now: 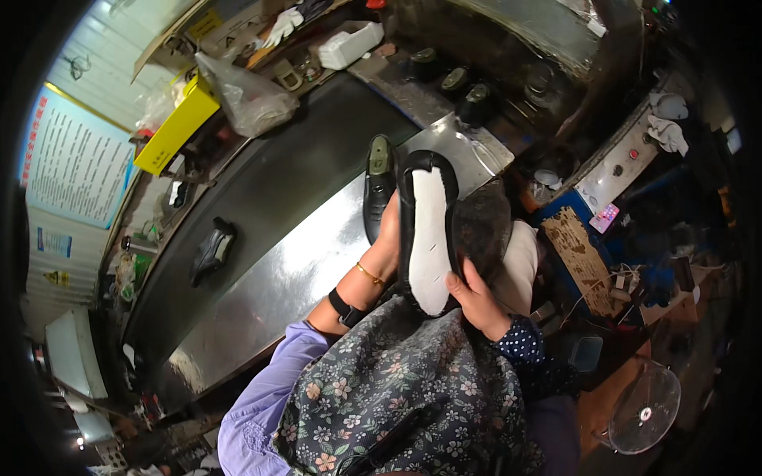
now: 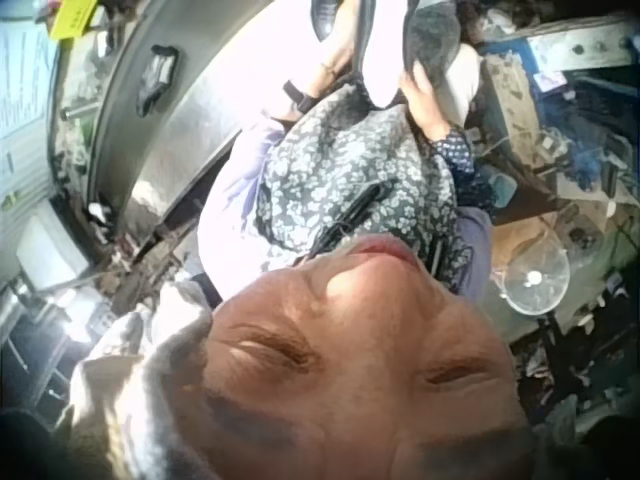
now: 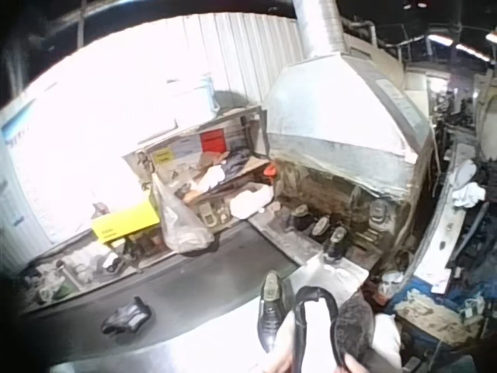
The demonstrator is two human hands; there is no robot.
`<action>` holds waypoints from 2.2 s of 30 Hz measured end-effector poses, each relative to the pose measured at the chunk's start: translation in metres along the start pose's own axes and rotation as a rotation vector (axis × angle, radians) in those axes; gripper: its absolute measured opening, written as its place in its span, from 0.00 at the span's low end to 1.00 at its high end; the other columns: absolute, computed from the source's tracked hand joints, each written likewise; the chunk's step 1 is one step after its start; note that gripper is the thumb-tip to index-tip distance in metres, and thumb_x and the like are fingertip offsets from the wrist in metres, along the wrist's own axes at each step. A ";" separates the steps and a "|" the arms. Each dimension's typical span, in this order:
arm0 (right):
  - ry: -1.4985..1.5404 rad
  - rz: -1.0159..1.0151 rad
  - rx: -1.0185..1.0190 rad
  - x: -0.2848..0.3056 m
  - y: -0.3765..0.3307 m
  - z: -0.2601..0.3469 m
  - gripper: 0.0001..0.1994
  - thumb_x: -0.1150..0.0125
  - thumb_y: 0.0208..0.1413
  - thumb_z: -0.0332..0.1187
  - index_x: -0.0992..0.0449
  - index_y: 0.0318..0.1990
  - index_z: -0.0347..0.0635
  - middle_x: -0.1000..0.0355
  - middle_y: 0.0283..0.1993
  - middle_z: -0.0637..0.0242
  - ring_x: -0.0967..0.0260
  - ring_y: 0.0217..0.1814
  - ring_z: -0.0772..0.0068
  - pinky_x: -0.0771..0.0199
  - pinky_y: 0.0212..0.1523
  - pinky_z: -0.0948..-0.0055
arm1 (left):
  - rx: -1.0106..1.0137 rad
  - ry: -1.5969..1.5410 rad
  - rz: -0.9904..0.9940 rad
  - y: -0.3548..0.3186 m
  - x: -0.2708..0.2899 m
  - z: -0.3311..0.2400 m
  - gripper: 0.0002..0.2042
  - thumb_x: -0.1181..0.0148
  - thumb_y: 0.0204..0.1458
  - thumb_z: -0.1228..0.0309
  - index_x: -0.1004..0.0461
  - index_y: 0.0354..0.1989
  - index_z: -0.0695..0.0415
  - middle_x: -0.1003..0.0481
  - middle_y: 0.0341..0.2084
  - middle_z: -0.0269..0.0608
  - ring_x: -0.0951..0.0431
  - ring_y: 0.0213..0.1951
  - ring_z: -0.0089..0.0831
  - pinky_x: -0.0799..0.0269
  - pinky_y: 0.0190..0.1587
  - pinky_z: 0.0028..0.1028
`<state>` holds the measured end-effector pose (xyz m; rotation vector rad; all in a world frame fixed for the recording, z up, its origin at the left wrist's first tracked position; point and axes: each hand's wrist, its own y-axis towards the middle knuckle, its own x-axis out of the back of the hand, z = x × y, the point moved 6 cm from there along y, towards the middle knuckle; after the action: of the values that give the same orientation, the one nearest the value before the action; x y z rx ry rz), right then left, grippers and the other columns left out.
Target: The worker is performing various steps in the shoe manufacturing process, including assembling shoe uppers and soles, using industrial machinery, and managing components on a conveyor belt.
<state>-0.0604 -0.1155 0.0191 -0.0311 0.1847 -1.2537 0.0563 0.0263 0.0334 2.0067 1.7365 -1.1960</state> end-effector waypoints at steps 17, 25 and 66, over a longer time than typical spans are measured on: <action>-0.751 -0.713 0.258 0.118 -0.116 -0.009 0.31 0.26 0.43 0.28 0.34 0.55 0.32 0.36 0.59 0.50 0.31 0.57 0.59 0.29 0.57 0.62 | -0.745 1.200 -0.116 -0.015 0.044 -0.045 0.17 0.37 0.52 0.73 0.28 0.51 0.62 0.28 0.53 0.52 0.25 0.52 0.45 0.31 0.56 0.36; -0.429 -0.814 0.231 0.241 0.168 0.027 0.24 0.27 0.47 0.38 0.27 0.45 0.29 0.26 0.42 0.52 0.26 0.41 0.60 0.27 0.46 0.65 | -0.624 1.332 -0.431 0.003 0.108 -0.065 0.25 0.36 0.52 0.69 0.34 0.57 0.67 0.34 0.58 0.59 0.34 0.61 0.51 0.40 0.63 0.39; -1.280 -1.405 -0.199 0.458 -0.248 0.243 0.41 0.26 0.35 0.37 0.32 0.65 0.60 0.50 0.71 0.35 0.37 0.66 0.44 0.31 0.59 0.65 | -0.018 0.551 0.063 -0.020 0.033 0.018 0.16 0.42 0.61 0.72 0.31 0.54 0.66 0.22 0.45 0.45 0.23 0.47 0.29 0.29 0.55 0.28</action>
<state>-0.1186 -0.6452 0.2336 -1.2832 -0.9995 -2.3056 0.0289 0.0439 0.0052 2.5236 1.8712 -0.6329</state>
